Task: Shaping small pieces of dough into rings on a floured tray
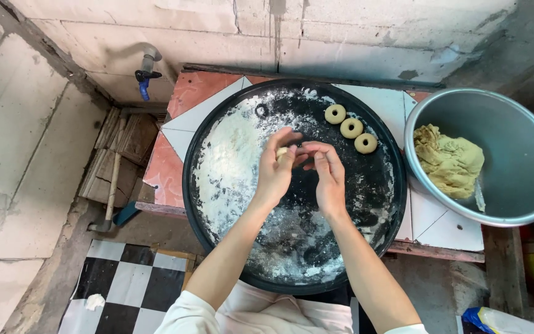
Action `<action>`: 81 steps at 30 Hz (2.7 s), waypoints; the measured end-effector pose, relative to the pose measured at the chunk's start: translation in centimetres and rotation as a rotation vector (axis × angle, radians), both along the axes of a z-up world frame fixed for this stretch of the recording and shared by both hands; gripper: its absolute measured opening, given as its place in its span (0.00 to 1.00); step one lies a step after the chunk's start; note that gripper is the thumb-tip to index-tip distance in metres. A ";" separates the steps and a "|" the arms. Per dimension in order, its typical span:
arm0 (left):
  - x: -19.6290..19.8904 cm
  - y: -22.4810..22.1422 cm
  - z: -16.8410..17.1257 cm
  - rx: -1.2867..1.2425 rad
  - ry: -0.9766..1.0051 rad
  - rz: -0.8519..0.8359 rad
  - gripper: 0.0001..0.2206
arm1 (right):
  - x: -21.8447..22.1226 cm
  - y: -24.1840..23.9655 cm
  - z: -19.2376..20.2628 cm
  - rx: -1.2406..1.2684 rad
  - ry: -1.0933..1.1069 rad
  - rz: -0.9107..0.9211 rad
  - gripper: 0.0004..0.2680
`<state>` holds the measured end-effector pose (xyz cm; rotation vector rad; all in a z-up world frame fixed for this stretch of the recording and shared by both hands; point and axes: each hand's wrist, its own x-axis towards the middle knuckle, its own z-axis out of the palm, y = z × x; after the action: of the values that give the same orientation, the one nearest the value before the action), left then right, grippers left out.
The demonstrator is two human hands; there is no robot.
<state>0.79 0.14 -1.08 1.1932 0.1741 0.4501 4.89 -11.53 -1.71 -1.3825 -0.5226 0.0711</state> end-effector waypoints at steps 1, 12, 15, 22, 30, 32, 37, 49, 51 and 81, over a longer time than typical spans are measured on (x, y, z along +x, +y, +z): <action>0.1 0.1 -0.2 0.016 0.031 0.006 0.14 | -0.1 0.0 0.1 -0.015 0.032 -0.026 0.10; 0.7 0.8 -2.9 -0.082 0.116 0.007 0.32 | -0.5 0.0 0.6 -0.055 0.098 -0.019 0.11; 0.6 0.9 -3.6 -0.075 0.110 -0.035 0.32 | -0.5 0.0 0.1 -0.049 0.067 0.006 0.10; -0.1 -0.9 -6.5 0.170 -0.116 -0.135 0.32 | -1.0 -0.2 -0.1 -0.001 0.058 0.070 0.16; -0.5 -0.9 -3.1 0.049 -0.210 -0.149 0.27 | -1.4 -0.3 0.3 -0.018 0.034 0.095 0.19; 0.4 -0.3 -5.5 -0.096 -0.288 -0.241 0.31 | -1.8 0.0 1.7 -0.067 -0.042 0.166 0.23; -1.5 -0.5 -0.8 -0.132 -0.289 -0.316 0.39 | -2.0 0.5 1.4 -0.147 -0.023 0.268 0.21; -1.0 1.2 -1.4 -0.291 -0.171 -0.402 0.38 | 0.0 -0.4 0.1 0.046 0.104 -0.038 0.12; -1.1 1.6 -1.1 -0.370 -0.183 -0.434 0.37 | 0.4 -0.5 -0.7 0.139 0.215 -0.044 0.13; 0.1 3.0 -2.2 -0.305 0.063 -0.373 0.19 | 1.2 -0.9 -0.9 0.418 0.648 0.061 0.22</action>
<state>0.93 3.10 -3.27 0.9125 0.0676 0.0550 6.13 -12.40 -2.59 -0.8635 -0.0263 0.4209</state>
